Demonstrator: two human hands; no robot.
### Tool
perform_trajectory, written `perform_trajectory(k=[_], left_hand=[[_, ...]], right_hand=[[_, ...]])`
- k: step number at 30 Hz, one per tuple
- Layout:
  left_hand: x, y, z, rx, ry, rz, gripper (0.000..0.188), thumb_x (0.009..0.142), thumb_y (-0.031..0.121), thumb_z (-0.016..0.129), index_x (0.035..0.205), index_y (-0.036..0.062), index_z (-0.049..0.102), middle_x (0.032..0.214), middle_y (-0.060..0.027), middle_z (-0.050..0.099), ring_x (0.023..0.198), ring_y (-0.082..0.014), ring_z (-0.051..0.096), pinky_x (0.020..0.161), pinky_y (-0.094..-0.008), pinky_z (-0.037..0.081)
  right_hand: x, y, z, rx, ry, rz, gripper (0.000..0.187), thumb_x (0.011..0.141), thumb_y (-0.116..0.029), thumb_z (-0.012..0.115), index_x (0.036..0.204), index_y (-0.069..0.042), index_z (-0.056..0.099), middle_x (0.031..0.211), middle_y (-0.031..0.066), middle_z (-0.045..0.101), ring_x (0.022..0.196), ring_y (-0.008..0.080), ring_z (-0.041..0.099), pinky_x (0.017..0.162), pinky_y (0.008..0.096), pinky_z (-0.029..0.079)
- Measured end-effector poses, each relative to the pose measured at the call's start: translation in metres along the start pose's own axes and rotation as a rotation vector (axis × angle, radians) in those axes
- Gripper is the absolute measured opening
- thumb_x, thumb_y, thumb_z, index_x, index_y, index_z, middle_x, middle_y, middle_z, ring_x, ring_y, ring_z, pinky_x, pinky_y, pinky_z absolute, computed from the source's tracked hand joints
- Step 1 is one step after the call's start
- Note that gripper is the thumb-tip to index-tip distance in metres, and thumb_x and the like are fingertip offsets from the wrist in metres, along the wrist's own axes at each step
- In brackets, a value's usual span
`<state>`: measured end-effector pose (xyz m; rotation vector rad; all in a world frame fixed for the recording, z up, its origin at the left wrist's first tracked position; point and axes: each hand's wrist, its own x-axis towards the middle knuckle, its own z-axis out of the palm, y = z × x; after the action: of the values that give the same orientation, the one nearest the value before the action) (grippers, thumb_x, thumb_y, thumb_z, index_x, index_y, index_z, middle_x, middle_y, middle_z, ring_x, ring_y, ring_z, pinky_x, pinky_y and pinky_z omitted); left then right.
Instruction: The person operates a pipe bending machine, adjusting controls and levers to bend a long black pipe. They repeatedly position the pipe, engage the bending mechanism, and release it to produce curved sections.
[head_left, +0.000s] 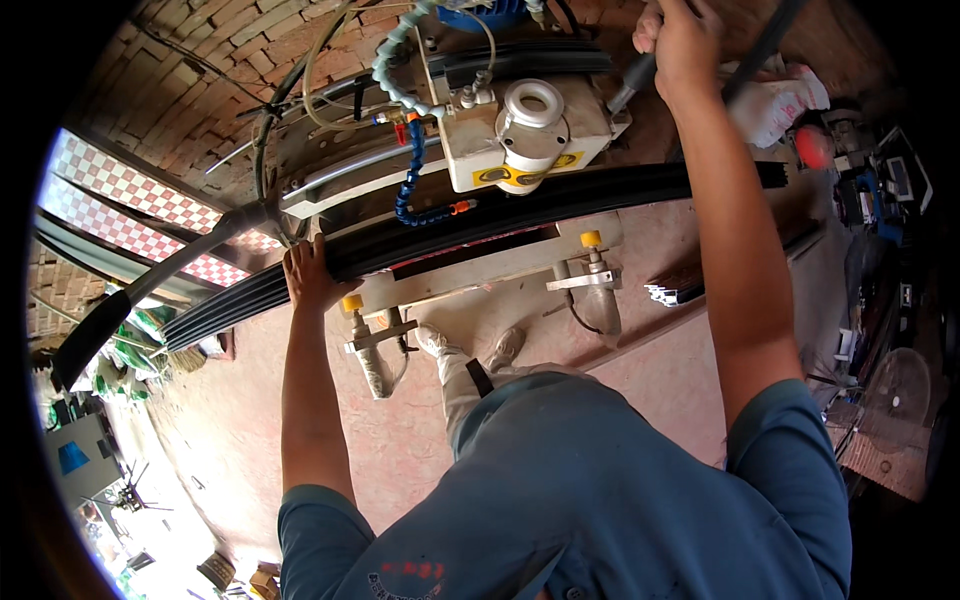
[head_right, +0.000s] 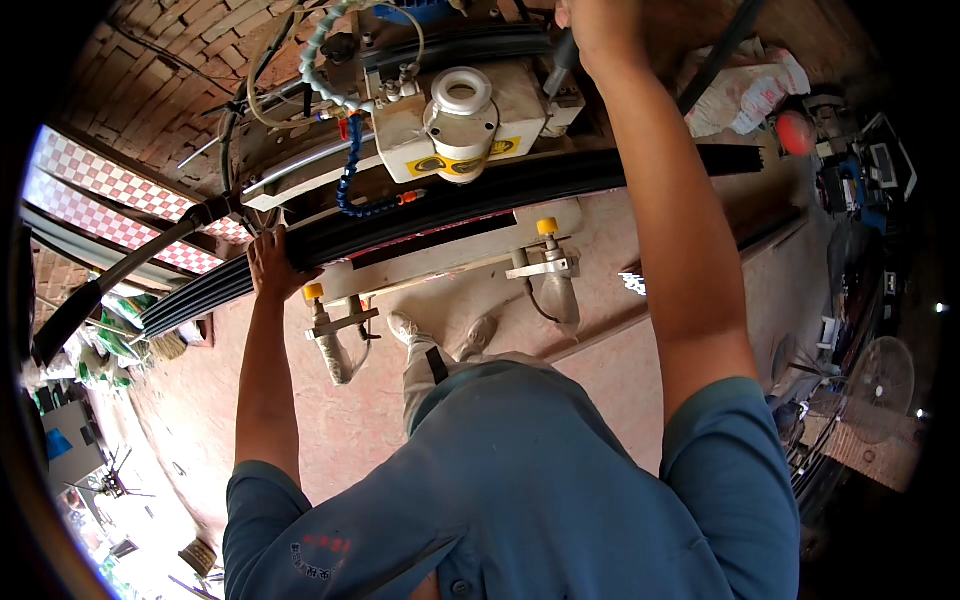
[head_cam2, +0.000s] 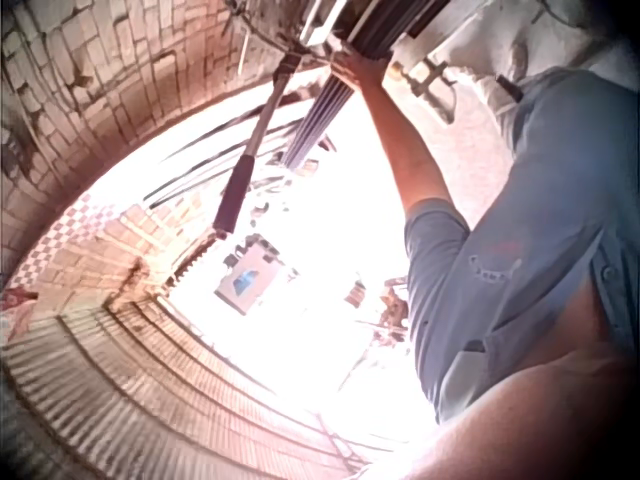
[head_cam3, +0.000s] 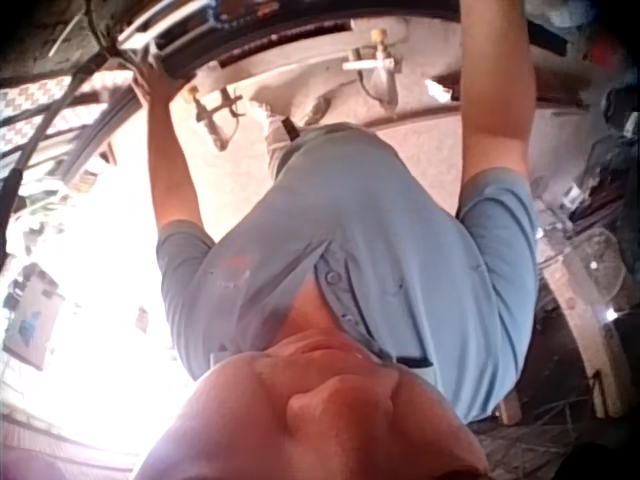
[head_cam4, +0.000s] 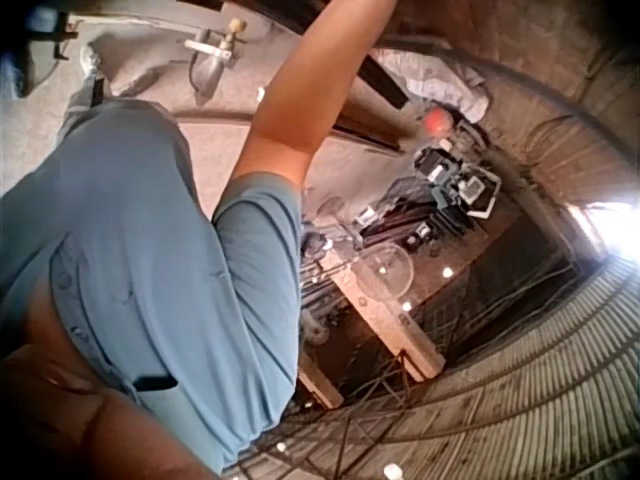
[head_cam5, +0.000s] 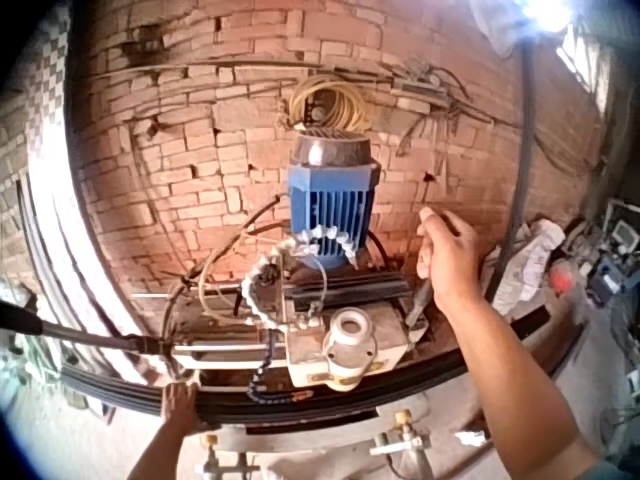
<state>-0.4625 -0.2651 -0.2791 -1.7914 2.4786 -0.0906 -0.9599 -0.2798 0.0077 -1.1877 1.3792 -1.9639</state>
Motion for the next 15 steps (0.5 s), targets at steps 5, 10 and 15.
perform_trajectory(k=[5,10,15], left_hand=[[0.001,0.001,-0.001,-0.020,-0.028,-0.035,0.113,0.054,0.064,0.086,0.144,0.0123,0.042,0.132,-0.0160,0.048,0.132,-0.0352,0.042,0.116,-0.0542,0.027],[-0.003,-0.006,0.008,-0.039,0.041,-0.023,0.115,0.052,0.066,0.086,0.144,0.0113,0.045,0.132,-0.0172,0.050,0.133,-0.0345,0.042,0.116,-0.0559,0.025],[0.000,-0.006,0.006,-0.066,0.059,-0.005,0.115,0.049,0.063,0.088,0.142,0.0101,0.045,0.129,-0.0155,0.050,0.128,-0.0339,0.045,0.113,-0.0527,0.030]], right_hand=[[-0.004,-0.006,0.005,0.022,0.011,0.023,0.029,0.099,-0.027,0.065,0.079,-0.007,0.055,0.052,-0.0017,0.043,0.040,0.0100,0.039,0.039,0.0273,0.030],[-0.002,0.002,0.014,0.094,-0.015,0.036,0.022,0.096,-0.017,0.064,0.100,0.005,0.063,0.059,0.0009,0.044,0.049,0.0113,0.039,0.048,0.0281,0.034],[-0.015,0.000,0.032,0.126,-0.107,0.041,0.022,0.095,-0.018,0.068,0.086,0.001,0.061,0.060,-0.0005,0.045,0.049,0.0084,0.042,0.047,0.0258,0.034]])
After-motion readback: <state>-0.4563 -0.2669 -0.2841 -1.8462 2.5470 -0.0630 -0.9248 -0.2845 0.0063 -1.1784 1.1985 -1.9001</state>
